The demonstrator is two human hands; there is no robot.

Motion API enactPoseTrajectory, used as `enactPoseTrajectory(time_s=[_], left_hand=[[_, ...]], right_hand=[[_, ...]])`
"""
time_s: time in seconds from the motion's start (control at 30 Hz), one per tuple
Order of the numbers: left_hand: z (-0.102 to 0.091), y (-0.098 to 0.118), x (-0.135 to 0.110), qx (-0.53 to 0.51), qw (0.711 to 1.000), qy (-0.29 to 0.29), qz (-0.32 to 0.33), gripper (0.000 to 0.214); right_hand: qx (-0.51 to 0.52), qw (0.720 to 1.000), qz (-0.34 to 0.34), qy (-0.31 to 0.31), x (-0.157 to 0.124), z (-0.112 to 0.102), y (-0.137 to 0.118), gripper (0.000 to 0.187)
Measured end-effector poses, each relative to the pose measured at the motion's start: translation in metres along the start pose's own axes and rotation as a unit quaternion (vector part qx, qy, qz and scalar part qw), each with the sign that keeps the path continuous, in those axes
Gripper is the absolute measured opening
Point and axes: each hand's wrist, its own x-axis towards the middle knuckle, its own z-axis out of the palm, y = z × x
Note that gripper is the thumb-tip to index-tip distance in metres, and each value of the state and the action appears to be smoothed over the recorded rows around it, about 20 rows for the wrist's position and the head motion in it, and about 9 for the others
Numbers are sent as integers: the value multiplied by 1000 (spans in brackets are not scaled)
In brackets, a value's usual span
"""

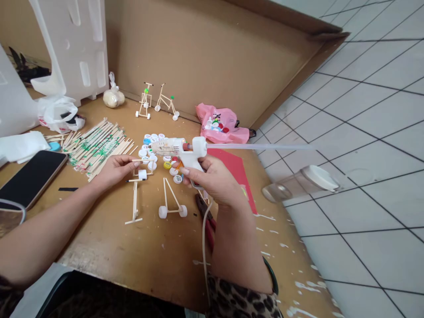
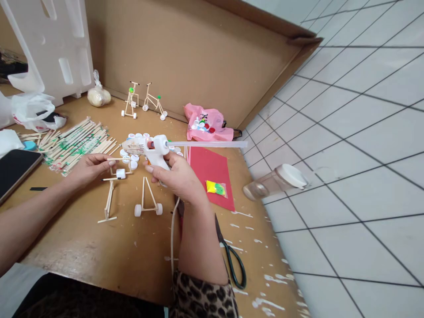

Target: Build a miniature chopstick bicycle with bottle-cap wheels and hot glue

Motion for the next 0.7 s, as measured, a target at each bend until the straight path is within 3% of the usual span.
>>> enactPoseTrajectory(time_s=[0.2,0.47,0.7], left_hand=[[-1,2,1,6,1000,12,26,33],[-1,12,-2,37,999,-25,31,26],[-3,7,0,52,997,-34,41,34]], right_hand=[[4,999,7,-52,4,1,7,49],[-27,999,17,-23,5,-1,7,40],[-29,999,12,-33,3,-1,9,38]])
